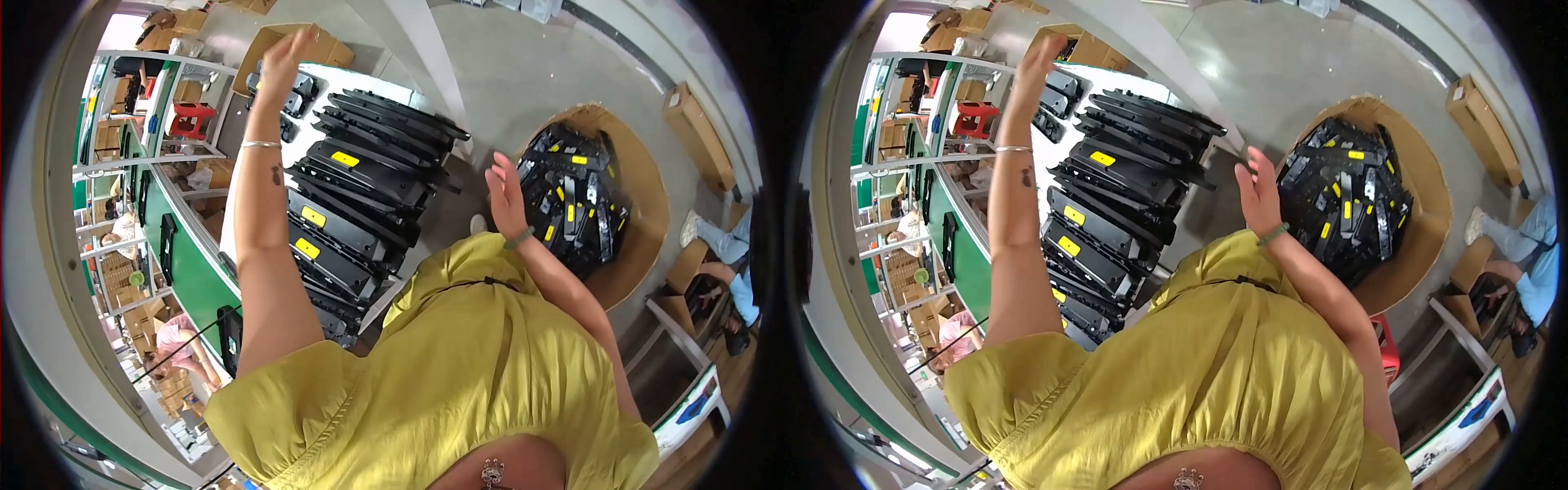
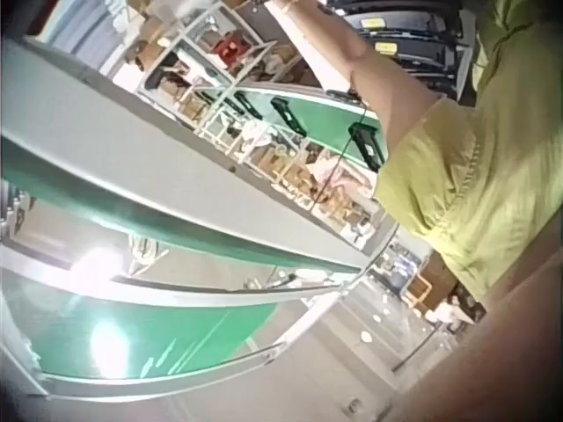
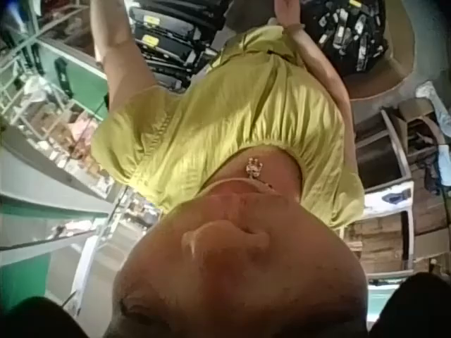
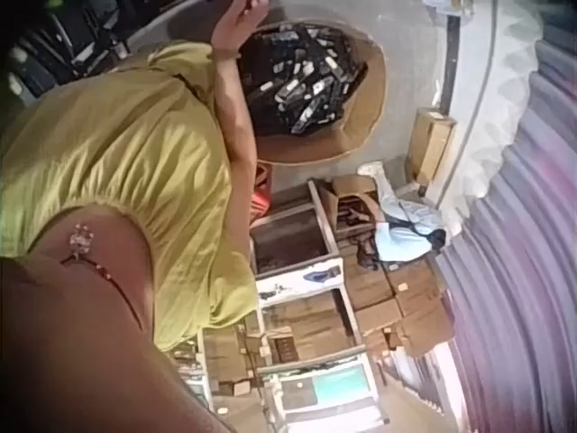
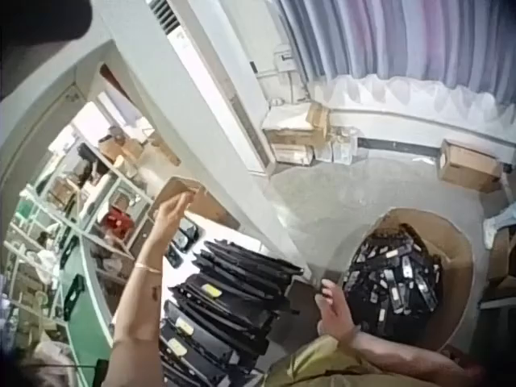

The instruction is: Transferring and organizing black toner cartridges from a large circular bin onto a workstation shelf.

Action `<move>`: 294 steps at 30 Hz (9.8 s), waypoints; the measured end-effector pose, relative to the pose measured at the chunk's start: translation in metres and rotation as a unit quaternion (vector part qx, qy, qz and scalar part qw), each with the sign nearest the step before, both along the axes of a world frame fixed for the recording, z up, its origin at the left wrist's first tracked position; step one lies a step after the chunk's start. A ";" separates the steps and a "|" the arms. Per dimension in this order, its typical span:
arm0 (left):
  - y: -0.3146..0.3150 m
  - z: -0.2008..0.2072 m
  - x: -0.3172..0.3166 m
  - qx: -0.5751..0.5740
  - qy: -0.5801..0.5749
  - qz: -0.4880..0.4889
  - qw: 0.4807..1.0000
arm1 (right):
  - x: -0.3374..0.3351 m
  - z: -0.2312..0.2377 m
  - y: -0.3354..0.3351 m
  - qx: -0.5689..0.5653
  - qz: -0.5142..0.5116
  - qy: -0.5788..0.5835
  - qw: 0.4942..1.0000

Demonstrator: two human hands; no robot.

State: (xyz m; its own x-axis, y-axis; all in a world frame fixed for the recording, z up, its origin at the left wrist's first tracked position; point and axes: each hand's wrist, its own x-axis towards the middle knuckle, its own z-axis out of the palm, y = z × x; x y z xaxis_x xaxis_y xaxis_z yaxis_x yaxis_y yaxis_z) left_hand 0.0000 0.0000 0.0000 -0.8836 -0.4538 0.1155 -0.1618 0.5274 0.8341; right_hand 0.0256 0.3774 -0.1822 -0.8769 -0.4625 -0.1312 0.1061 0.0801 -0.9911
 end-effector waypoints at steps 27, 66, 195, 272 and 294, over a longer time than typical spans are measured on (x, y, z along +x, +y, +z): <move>0.019 -0.089 0.097 -0.057 -0.285 0.168 0.942 | 0.019 0.007 -0.067 0.099 -0.016 0.033 0.994; -0.042 -0.140 0.072 -0.241 -0.122 0.174 0.947 | -0.013 0.081 -0.087 0.143 0.145 0.394 0.896; 0.599 -0.591 -0.153 0.433 -0.307 -0.010 0.848 | -0.283 -0.409 0.439 0.386 0.150 -0.071 0.908; 0.510 -0.187 0.144 0.698 -0.142 0.092 0.695 | -0.006 -0.012 0.287 0.012 0.225 -0.432 0.873; 0.199 -0.056 0.557 0.359 -0.035 0.609 0.707 | 0.382 0.085 -0.202 0.158 0.611 -0.228 0.741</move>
